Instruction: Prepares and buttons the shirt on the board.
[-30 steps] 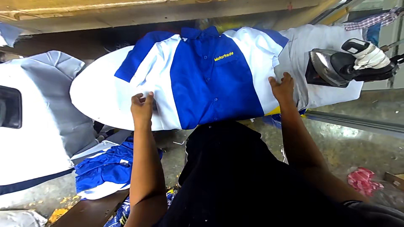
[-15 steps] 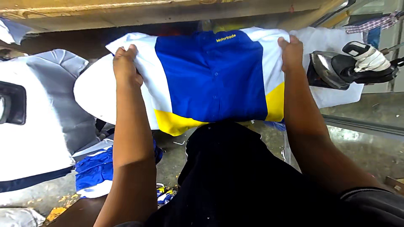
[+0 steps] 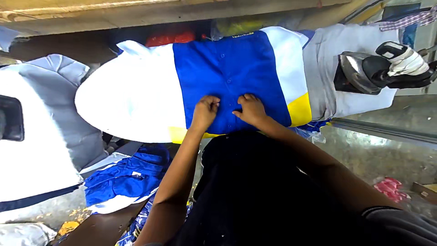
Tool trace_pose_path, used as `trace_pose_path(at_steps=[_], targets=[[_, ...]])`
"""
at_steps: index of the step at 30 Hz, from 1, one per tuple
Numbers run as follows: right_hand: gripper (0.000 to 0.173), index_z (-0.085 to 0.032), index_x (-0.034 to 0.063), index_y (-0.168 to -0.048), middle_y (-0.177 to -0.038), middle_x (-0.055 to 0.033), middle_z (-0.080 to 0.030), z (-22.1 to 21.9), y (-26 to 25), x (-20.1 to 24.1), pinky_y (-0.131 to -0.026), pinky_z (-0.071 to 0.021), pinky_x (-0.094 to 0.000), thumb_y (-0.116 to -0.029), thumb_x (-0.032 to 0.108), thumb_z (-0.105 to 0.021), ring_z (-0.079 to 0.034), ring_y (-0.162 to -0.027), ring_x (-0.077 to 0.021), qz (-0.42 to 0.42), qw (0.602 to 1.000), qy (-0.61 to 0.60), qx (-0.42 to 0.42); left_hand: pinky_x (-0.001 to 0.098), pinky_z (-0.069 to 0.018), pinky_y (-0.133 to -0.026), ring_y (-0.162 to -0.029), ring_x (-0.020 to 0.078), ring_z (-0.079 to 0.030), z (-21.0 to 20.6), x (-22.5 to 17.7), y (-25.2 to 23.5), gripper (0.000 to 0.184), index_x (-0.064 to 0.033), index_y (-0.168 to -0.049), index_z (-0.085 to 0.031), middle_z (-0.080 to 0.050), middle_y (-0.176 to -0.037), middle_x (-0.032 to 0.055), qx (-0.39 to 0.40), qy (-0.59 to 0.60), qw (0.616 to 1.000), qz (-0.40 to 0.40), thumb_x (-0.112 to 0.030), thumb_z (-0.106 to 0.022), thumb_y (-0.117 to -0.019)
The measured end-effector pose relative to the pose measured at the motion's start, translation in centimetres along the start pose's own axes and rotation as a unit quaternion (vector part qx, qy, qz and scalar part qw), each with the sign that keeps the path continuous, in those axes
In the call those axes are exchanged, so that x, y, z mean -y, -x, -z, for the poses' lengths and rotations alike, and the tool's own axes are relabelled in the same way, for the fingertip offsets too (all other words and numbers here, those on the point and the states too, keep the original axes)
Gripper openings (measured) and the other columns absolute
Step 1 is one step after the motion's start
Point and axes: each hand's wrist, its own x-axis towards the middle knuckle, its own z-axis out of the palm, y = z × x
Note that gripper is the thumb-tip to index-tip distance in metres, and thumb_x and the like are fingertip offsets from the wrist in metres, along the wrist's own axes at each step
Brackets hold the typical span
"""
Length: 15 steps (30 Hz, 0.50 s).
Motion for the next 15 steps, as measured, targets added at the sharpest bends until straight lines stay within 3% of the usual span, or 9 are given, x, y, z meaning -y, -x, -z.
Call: trace_pose_path(at_steps=[2,7,11,15], targets=[[0.043,-0.064,-0.0048,-0.125,-0.130,-0.0282,-0.062,0.1,-0.7,0.3,-0.104,-0.0429,-0.0629,-0.0960,0.026,-0.072,-0.054,-0.131,-0.0453,-0.027,0.999,0.030,0.022,0.0504,-0.0502,-0.102,-0.113,0.0360,-0.065,-0.4,-0.2,-0.3,0.022,0.0063,-0.118,-0.069,-0.067,-0.118,0.0247,0.027,-0.013,0.999,0.020,-0.001,-0.055,-0.1019],[0.027,-0.066,-0.0047,-0.118,-0.122,-0.0256,-0.067,0.7,-0.7,0.3,-0.101,-0.0459,-0.0594,-0.0997,0.013,-0.058,-0.062,-0.123,-0.0412,-0.052,0.998,0.032,0.000,0.0527,-0.0509,-0.099,-0.110,0.0366,-0.066,-0.3,-0.2,-1.1,0.021,0.0048,-0.116,-0.070,-0.067,-0.116,0.0240,0.051,-0.041,0.998,0.008,-0.001,-0.057,-0.1007],[0.021,-0.066,-0.0035,-0.107,-0.114,-0.0232,-0.068,0.5,-0.6,0.6,-0.090,-0.0502,-0.0585,-0.1002,0.014,-0.056,-0.065,-0.114,-0.0392,-0.071,0.997,-0.019,-0.013,0.0571,-0.0515,-0.096,-0.109,0.0383,-0.066,-2.0,-0.4,-1.4,0.021,0.0035,-0.115,-0.071,-0.067,-0.115,0.0234,0.075,-0.066,0.995,0.001,-0.007,-0.061,-0.1004],[0.028,-0.066,-0.0022,-0.109,-0.113,-0.0219,-0.068,0.4,-1.0,1.0,-0.088,-0.0505,-0.0581,-0.1022,0.024,-0.059,-0.066,-0.111,-0.0384,-0.099,0.995,-0.006,-0.008,0.0595,-0.0515,-0.097,-0.118,0.0413,-0.064,-4.3,-1.7,-1.5,0.023,0.0024,-0.118,-0.070,-0.066,-0.125,0.0240,0.066,-0.107,0.991,0.045,-0.010,-0.062,-0.1009]])
